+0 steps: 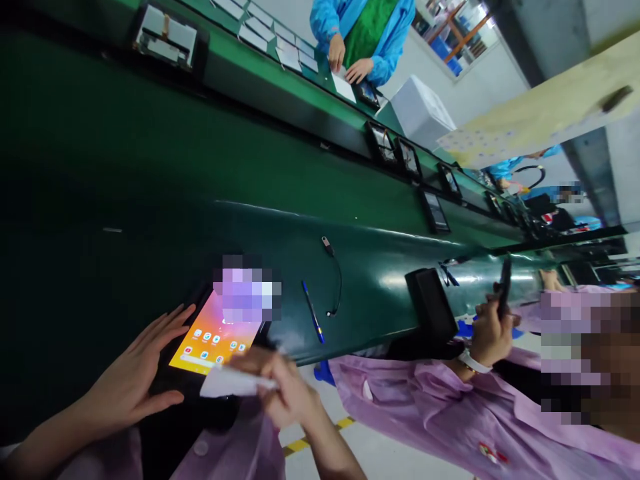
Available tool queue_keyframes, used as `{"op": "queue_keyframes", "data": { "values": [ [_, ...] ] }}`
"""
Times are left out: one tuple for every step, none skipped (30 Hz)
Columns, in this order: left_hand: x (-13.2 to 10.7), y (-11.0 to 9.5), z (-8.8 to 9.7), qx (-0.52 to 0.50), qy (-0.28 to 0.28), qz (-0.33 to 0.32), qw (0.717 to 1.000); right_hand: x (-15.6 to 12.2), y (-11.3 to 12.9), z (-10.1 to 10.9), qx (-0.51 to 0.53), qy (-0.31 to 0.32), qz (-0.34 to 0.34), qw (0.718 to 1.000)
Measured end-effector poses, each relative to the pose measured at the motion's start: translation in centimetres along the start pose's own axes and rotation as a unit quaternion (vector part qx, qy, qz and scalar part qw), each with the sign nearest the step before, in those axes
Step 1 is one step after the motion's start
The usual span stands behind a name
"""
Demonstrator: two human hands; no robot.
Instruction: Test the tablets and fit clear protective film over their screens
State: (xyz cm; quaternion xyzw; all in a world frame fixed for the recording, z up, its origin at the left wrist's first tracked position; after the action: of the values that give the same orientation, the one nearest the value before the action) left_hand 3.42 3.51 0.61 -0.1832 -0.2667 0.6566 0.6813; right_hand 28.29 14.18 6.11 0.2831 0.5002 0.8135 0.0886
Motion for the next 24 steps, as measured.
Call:
{"op": "queue_keyframes", "data": {
  "values": [
    [-0.3,-0.1,-0.1,0.002,0.003,0.003,1.000,1.2,-0.5,1.1,-0.052,-0.068,-0.002,0.996],
    [-0.7,-0.2,-0.2,0.003,0.008,0.006,1.000,2.5,-1.1,2.2,-0.115,-0.129,-0.003,0.985],
    [-1.2,-0.4,-0.3,0.002,0.012,0.010,1.000,4.0,-1.8,3.0,-0.183,-0.164,0.001,0.969],
    [-1.7,-0.5,-0.4,-0.001,0.013,0.012,1.000,5.5,-2.6,3.7,-0.244,-0.163,0.002,0.956],
    [-2.2,-0.6,-0.5,-0.002,0.011,0.011,1.000,7.0,-3.5,4.0,-0.287,-0.137,-0.009,0.948],
    [-2.7,-0.7,-0.6,0.002,0.006,0.010,1.000,8.3,-4.4,4.1,-0.312,-0.094,-0.012,0.945],
    [-3.1,-0.7,-0.7,0.012,-0.001,0.011,1.000,9.3,-5.2,3.9,-0.320,-0.039,-0.012,0.946],
    [-3.3,-0.7,-0.8,0.026,-0.010,0.014,1.000,10.1,-5.8,3.5,-0.317,0.016,-0.010,0.948],
    [-3.5,-0.6,-0.8,0.043,-0.018,0.017,0.999,10.5,-6.3,2.9,-0.308,0.064,-0.004,0.949],
    [-3.5,-0.5,-0.9,0.059,-0.023,0.016,0.998,10.6,-6.7,2.4,-0.297,0.102,-0.002,0.949],
    [-3.5,-0.5,-0.9,0.072,-0.025,0.013,0.997,10.5,-6.8,1.8,-0.286,0.129,-0.003,0.949],
    [-3.5,-0.4,-0.9,0.081,-0.027,0.006,0.996,10.2,-6.7,1.3,-0.278,0.148,-0.004,0.949],
    [-3.4,-0.4,-0.9,0.087,-0.029,-0.002,0.996,9.8,-6.5,0.8,-0.270,0.163,-0.002,0.949],
    [-3.3,-0.4,-0.8,0.090,-0.032,-0.010,0.995,9.3,-6.2,0.4,-0.264,0.179,0.001,0.948],
    [-3.2,-0.3,-0.8,0.090,-0.037,-0.015,0.995,8.8,-5.8,0.0,-0.257,0.197,0.008,0.946],
    [-3.2,-0.3,-0.8,0.087,-0.040,-0.015,0.995,8.4,-5.3,-0.4,-0.250,0.215,0.015,0.944],
    [-3.2,-0.3,-0.8,0.081,-0.044,-0.013,0.996,7.9,-4.8,-0.8,-0.245,0.232,0.020,0.941],
    [-3.2,-0.3,-0.9,0.073,-0.047,-0.010,0.996,7.6,-4.3,-1.2,-0.239,0.246,0.022,0.939],
    [-3.3,-0.3,-0.9,0.064,-0.048,-0.007,0.997,7.3,-3.9,-1.6,-0.233,0.257,0.021,0.938],
    [-3.4,-0.3,-1.0,0.055,-0.048,-0.003,0.997,7.0,-3.4,-2.1,-0.227,0.265,0.018,0.937],
    [-3.5,-0.3,-1.1,0.044,-0.046,0.003,0.998,6.7,-3.1,-2.6,-0.221,0.272,0.015,0.936],
    [-3.5,-0.3,-1.2,0.035,-0.044,0.007,0.998,6.4,-2.7,-3.1,-0.217,0.278,0.014,0.936],
    [-3.6,-0.2,-1.2,0.027,-0.042,0.010,0.999,6.2,-2.4,-3.5,-0.214,0.282,0.015,0.935],
    [-3.6,-0.2,-1.3,0.023,-0.039,0.014,0.999,6.0,-2.2,-4.0,-0.212,0.287,0.017,0.934]
  ]
}}
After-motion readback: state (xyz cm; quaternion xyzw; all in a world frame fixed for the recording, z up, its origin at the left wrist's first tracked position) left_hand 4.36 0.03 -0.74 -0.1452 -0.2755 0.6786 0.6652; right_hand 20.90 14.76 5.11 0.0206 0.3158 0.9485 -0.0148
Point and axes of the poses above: each hand's wrist, its own x-axis towards the middle knuckle, its own z-axis out of the back of the hand, y = z × x, the point moved 1 cm from there along x, towards the middle knuckle, and after that the axes turned 11 degrees about z, right-handed, at the moved point
